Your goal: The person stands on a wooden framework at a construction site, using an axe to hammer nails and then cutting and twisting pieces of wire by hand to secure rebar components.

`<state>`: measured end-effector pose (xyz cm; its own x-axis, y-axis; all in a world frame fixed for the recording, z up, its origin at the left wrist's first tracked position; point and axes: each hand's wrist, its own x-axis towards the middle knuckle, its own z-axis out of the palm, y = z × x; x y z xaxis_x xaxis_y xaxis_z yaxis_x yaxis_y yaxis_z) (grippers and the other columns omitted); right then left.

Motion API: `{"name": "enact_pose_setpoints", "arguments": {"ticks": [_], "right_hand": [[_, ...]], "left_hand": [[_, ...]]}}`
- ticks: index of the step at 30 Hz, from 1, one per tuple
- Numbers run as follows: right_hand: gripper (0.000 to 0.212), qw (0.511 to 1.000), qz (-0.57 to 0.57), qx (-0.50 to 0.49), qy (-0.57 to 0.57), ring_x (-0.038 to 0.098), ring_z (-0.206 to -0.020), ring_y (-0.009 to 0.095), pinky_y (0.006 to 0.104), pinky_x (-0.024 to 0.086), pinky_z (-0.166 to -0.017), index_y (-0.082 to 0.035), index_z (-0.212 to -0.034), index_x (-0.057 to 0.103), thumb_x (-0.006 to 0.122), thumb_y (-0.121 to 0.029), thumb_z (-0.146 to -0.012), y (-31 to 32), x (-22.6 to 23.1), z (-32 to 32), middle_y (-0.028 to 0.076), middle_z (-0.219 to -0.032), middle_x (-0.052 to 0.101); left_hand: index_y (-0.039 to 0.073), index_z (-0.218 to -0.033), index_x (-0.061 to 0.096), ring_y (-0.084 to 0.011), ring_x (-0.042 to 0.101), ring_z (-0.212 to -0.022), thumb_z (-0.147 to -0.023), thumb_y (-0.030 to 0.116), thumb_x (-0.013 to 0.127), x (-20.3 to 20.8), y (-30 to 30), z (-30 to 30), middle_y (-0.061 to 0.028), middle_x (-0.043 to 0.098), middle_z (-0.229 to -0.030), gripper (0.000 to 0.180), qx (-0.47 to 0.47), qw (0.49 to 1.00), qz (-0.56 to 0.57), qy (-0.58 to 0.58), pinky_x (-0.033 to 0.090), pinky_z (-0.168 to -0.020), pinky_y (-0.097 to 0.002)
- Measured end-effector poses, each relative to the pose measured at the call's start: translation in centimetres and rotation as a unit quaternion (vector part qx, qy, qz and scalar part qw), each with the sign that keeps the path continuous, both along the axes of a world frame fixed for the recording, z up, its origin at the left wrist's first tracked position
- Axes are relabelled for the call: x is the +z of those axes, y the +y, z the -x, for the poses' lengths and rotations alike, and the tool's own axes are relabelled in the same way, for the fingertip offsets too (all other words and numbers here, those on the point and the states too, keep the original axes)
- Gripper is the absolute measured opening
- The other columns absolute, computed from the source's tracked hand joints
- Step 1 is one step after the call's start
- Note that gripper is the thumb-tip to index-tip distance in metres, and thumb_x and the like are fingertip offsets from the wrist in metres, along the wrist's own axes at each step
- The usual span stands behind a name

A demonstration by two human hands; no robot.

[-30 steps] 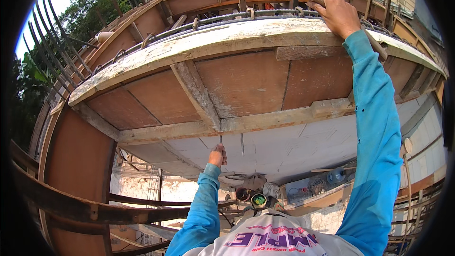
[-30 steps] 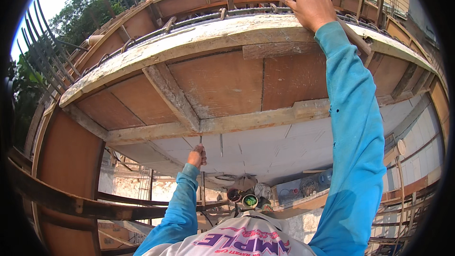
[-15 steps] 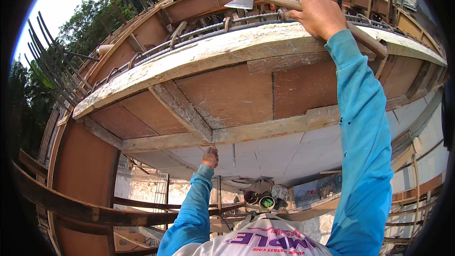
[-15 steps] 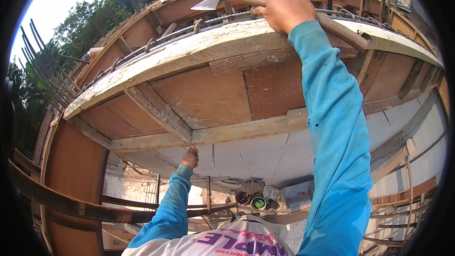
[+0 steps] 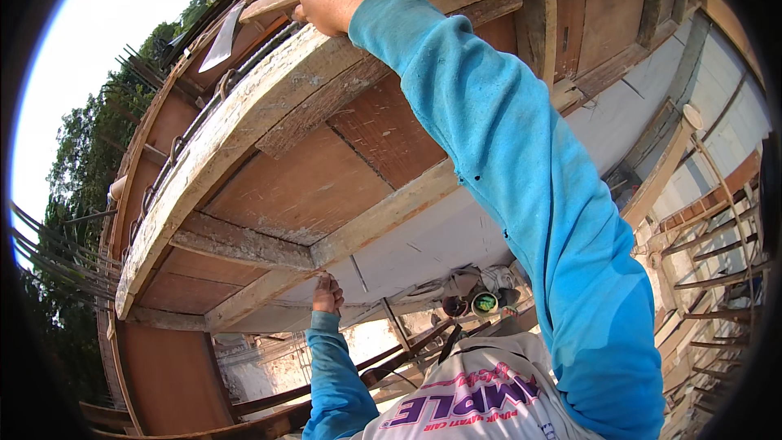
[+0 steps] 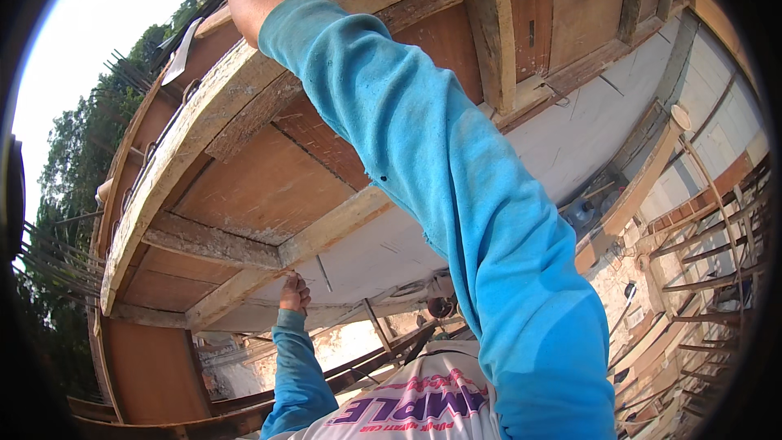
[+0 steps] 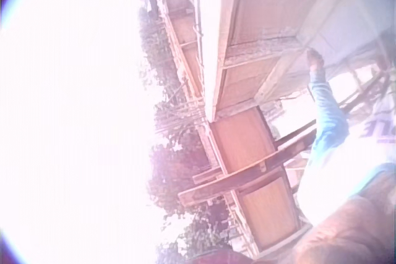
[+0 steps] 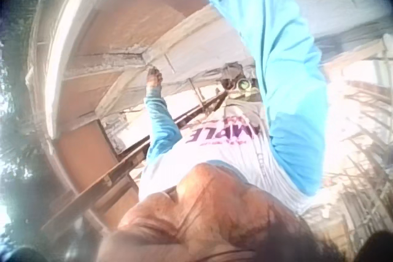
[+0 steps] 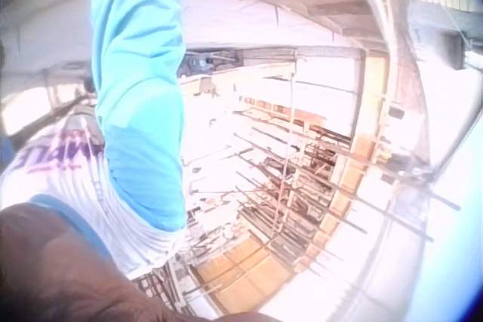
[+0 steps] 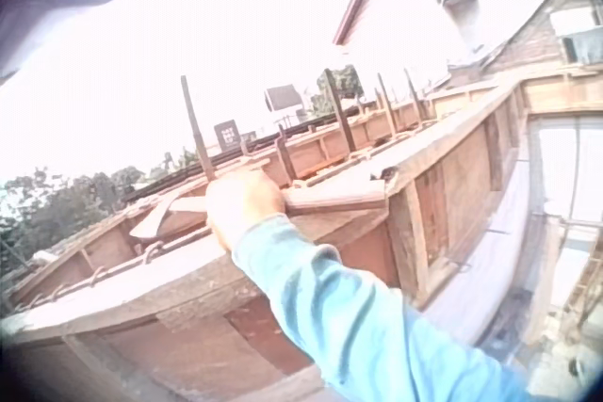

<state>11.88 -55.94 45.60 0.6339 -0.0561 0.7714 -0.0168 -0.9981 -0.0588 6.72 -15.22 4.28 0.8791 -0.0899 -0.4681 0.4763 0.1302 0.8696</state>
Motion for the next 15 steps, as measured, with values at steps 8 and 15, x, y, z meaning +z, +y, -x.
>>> {"name": "enact_pose_setpoints", "arguments": {"ticks": [8, 15], "right_hand": [[0.030, 0.997, 0.009, 0.036, 0.074, 0.069, -0.082, 0.027, 0.0382, 0.054, -0.072, -0.008, -0.086, 0.072, 0.069, -0.036, -0.078, 0.7, 1.8, 1.7, 0.012, -0.086, 0.070], [0.039, 0.997, 0.059, -0.031, 0.027, 0.069, -0.077, 0.031, 0.0420, 0.057, -0.073, -0.009, -0.101, 0.067, 0.063, -0.044, -0.084, 1.2, 0.5, -0.2, 0.014, -0.086, 0.069]], "left_hand": [[0.015, -0.089, 0.052, -0.0052, 0.025, -0.045, -0.099, 0.033, 0.046, -0.1, 1.5, 0.8, 0.0070, 0.031, -0.060, 0.022, -0.027, 0.979, 0.194, 0.047, 0.018, -0.036, -0.0210], [0.014, -0.085, 0.048, -0.0068, 0.034, -0.052, -0.099, 0.033, 0.044, -8.7, 2.4, -0.8, 0.0046, 0.034, -0.060, 0.024, 0.084, 0.796, -0.453, -0.392, 0.023, -0.040, -0.0221]]}}
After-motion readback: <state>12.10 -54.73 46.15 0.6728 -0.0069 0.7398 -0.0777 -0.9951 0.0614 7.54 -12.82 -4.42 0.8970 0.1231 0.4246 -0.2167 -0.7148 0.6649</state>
